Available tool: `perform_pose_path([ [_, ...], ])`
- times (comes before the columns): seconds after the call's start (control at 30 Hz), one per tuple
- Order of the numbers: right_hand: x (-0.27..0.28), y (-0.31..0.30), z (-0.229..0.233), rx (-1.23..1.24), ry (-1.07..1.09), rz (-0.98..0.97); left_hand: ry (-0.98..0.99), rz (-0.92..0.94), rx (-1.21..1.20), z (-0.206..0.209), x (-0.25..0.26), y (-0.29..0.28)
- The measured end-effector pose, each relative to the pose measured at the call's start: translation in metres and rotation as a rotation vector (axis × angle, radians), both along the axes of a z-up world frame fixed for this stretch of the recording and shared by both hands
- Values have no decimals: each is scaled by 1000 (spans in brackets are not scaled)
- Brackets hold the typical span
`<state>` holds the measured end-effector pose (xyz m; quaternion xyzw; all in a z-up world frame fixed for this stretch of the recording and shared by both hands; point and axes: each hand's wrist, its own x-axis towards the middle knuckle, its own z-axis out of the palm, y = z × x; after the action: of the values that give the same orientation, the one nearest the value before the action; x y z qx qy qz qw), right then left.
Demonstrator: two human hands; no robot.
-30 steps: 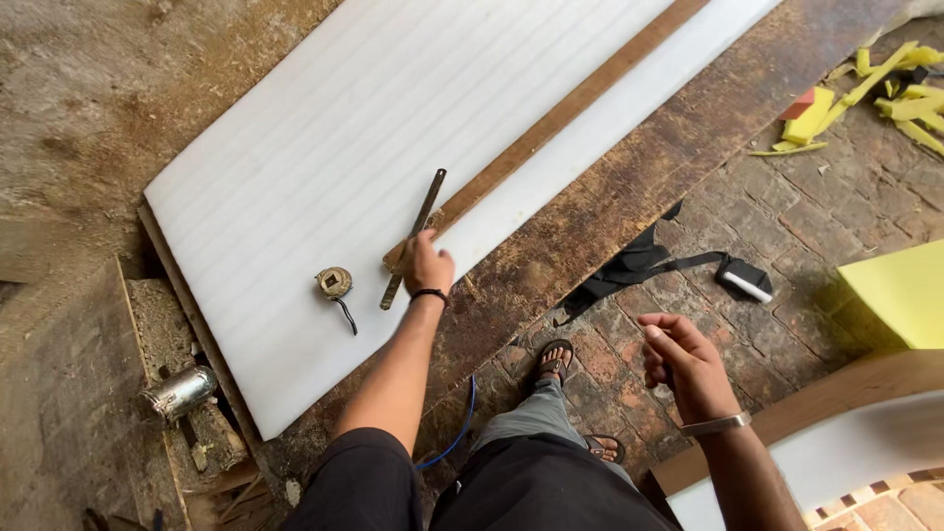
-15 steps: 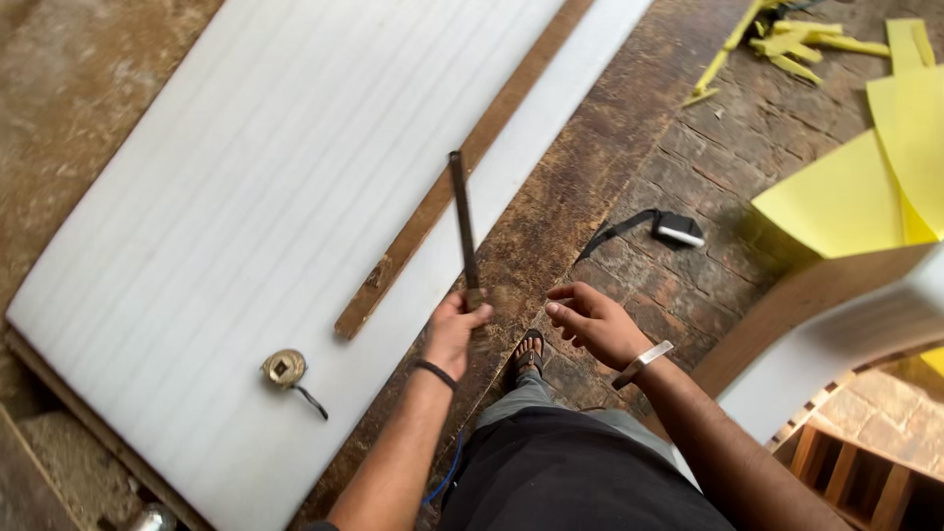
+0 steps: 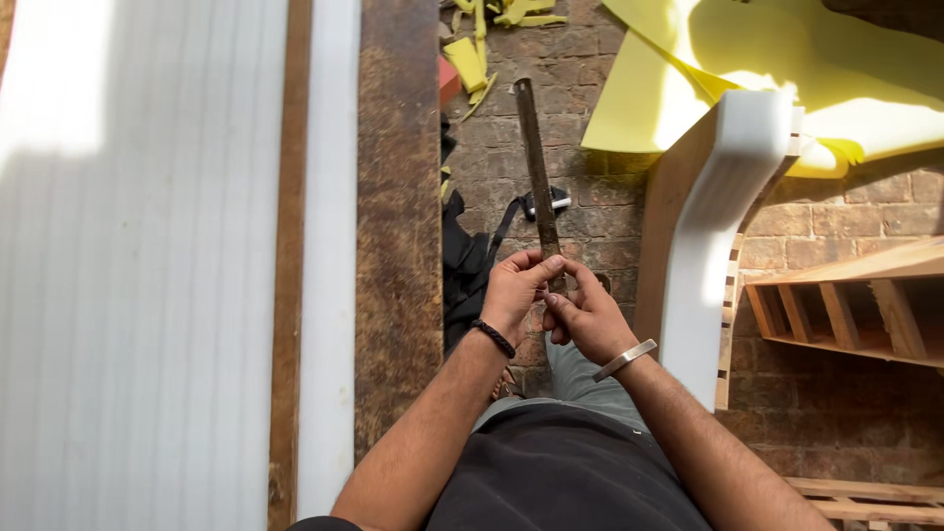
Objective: The person positions a white foam sheet on a wooden frame, aligns it, and then uses a long metal blade to cut the foam along the frame edge. The person handles the foam and blade throughout the clip.
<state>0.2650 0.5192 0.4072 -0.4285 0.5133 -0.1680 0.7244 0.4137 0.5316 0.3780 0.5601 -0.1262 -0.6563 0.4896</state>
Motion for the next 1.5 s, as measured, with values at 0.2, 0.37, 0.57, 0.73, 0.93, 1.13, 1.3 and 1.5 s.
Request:
perform_pose_path([
  [0.2,-18,-87,-24,-12,35,-107,54,-1,81,-22,-42,-110],
  [0.37,-62,-205,-28,-663,-76,-188,48,-153,61,-18,-93,-234],
  [0.57,-135,-298,-21,-21,-22,-323,-18,-615,101,-15,-103,-322],
  [0.73,-175,-374,-39,-51,58,-448,-62,-629,219,-34,-78,-387],
  [0.93,-197,-471,-70,18,160,-640,18,-597,298,-99,-38,-520],
  [1.13,-176,-581,-104,96,342,-893,-105,-851,431,-126,-18,-715],
  [1.3,-153,-608,-111,-163,707,-991,-97,-1166,275,-146,-8,-851],
  [1.5,-145,-624,-102,8,922,-1248,-188,-1406,180,-180,-98,-917],
])
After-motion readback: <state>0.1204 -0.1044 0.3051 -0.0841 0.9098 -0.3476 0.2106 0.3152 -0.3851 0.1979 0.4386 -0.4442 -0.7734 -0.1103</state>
